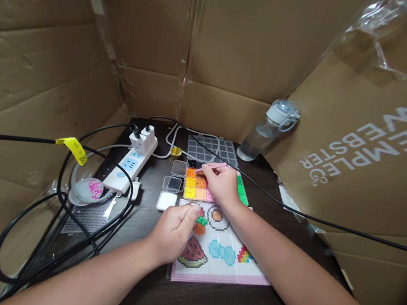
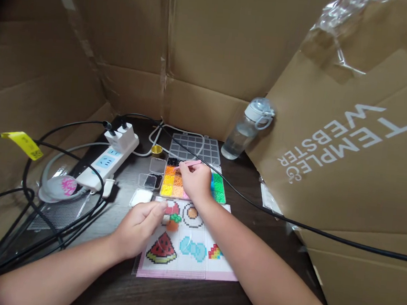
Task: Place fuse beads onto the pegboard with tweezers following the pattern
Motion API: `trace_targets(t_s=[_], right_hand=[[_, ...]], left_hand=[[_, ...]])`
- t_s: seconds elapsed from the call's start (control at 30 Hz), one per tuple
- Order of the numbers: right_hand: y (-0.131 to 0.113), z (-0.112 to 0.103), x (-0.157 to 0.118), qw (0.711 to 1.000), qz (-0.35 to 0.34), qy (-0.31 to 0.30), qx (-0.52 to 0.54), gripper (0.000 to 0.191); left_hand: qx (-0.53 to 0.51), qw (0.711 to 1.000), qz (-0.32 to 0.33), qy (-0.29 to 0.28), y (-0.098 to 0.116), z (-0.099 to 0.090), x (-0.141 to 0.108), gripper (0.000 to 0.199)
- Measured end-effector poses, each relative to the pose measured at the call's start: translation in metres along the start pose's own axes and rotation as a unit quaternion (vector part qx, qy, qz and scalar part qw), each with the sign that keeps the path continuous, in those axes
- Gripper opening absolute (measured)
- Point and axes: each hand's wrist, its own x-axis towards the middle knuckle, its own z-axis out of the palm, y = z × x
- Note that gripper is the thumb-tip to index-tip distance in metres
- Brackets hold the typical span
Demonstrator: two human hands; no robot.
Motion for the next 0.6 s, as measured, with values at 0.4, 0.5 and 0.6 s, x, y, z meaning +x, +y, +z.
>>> trace_targets(t_s=[0.4, 0.5, 0.6], right_hand=[[-0.006, -0.029, -0.015, 1.0, -0.021, 0.003, 0.006, 0.027], [-0.008, -0.052, -0.043, 0.999, -0.02, -0.045, -0.012, 0.021], [-0.011, -0.072, -0.073, 0.994, -0.017, -0.108, -0.02, 0.014]], left_hand=[[0.008, 1.0, -0.004, 0.008, 0.001, -0.001, 0.0, 0.047], [-0.001, 1.0, -0.006, 0.006, 0.0, -0.001, 0.0, 0.047], [-0.008, 1.0, -0.001, 0.007, -0.002, 0.0, 0.0, 0.048]])
